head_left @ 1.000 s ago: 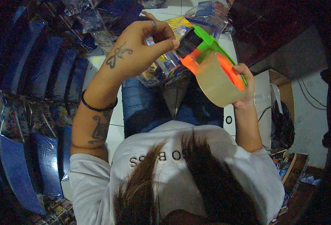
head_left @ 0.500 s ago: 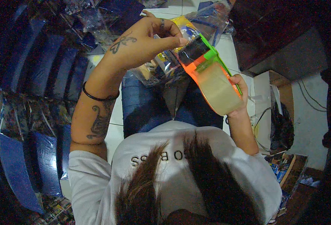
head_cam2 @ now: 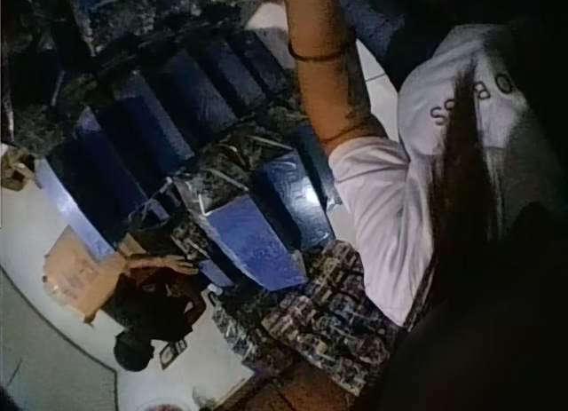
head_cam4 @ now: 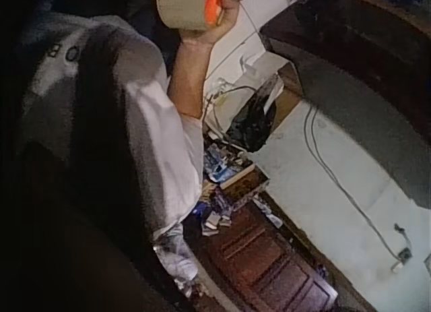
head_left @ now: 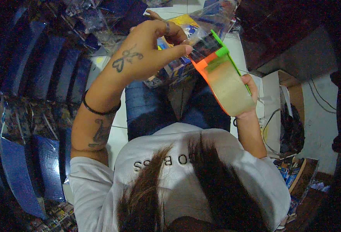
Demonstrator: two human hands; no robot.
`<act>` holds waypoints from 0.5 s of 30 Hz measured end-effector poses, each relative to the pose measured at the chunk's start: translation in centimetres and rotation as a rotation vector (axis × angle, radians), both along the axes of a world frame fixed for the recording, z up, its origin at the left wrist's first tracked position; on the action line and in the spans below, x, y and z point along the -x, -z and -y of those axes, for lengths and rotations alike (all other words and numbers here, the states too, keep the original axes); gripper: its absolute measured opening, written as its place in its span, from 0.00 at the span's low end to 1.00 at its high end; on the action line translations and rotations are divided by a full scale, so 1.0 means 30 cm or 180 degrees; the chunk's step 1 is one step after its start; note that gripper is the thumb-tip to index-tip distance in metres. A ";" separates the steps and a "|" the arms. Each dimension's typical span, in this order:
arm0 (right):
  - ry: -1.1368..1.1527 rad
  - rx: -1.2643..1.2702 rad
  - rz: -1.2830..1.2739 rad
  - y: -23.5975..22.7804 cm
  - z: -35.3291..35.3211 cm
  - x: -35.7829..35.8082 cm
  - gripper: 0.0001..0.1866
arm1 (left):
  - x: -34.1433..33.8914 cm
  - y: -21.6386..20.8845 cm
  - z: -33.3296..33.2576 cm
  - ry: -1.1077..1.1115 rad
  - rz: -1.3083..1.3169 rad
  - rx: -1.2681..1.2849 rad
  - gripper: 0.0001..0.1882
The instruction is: The person sits on the floor and wraps small boxed items in clear plastic bags. They use a handheld tape dispenser to seal the bags, then fold and press the edges to secure the packaging. The wrapped items are placed aside after each cycle.
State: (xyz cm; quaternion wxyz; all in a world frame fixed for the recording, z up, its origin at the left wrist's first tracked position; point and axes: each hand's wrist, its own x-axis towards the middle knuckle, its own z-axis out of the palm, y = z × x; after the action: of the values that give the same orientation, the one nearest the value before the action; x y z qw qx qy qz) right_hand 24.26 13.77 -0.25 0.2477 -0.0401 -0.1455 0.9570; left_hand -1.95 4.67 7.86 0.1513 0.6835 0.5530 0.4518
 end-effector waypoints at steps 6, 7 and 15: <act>0.2378 -0.0497 0.1674 0.085 -0.178 -0.192 0.27 | -0.043 -0.019 0.075 -0.0965 -0.1332 -0.1251 0.13; 0.2772 -0.0592 0.1767 0.140 -0.252 -0.234 0.26 | -0.079 -0.008 0.093 -0.1236 -0.1702 -0.1755 0.14; 0.2769 0.0046 0.2312 1.051 -0.539 -0.460 0.28 | -0.299 0.282 -0.003 -0.0772 -0.3610 -0.0715 0.28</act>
State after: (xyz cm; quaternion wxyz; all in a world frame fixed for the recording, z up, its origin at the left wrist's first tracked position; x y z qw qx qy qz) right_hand 38.07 29.94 -31.77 0.5530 -0.4247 -0.1849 0.6926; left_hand 7.03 4.74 -0.58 -0.2941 0.7620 0.5705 0.0857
